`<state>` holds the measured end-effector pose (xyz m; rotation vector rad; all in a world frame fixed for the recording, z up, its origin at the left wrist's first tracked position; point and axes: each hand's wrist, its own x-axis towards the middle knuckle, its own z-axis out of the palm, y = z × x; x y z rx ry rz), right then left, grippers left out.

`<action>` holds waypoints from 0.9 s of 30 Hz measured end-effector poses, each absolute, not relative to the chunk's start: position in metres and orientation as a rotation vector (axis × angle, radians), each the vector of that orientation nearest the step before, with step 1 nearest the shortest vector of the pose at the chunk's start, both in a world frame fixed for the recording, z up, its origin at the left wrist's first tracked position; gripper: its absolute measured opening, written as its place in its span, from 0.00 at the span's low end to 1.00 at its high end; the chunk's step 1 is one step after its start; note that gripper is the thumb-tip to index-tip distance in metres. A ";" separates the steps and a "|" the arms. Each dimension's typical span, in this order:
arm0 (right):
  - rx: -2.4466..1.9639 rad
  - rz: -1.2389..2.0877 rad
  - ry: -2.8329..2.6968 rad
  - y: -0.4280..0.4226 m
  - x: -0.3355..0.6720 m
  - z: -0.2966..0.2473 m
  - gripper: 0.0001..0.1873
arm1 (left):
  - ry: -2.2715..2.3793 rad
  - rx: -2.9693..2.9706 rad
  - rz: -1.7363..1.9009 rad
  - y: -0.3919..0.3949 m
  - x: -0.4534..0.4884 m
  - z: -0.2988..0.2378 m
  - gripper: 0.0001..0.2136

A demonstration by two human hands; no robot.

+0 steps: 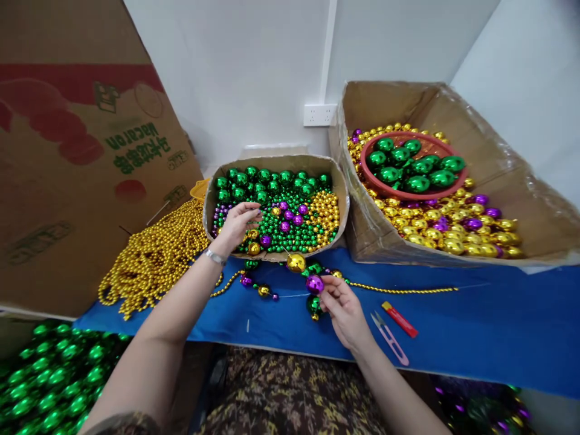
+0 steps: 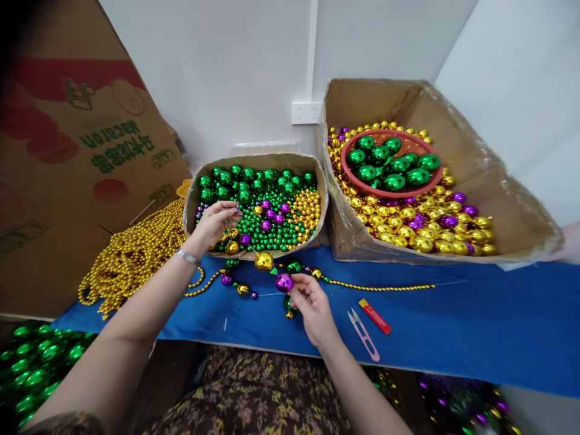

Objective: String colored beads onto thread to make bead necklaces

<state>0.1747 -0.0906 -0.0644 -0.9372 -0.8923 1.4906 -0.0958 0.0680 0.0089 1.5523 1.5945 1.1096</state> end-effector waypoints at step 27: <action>-1.114 1.140 -1.134 -0.096 0.189 -0.063 0.16 | 0.931 1.105 1.298 -0.034 -0.016 0.013 0.12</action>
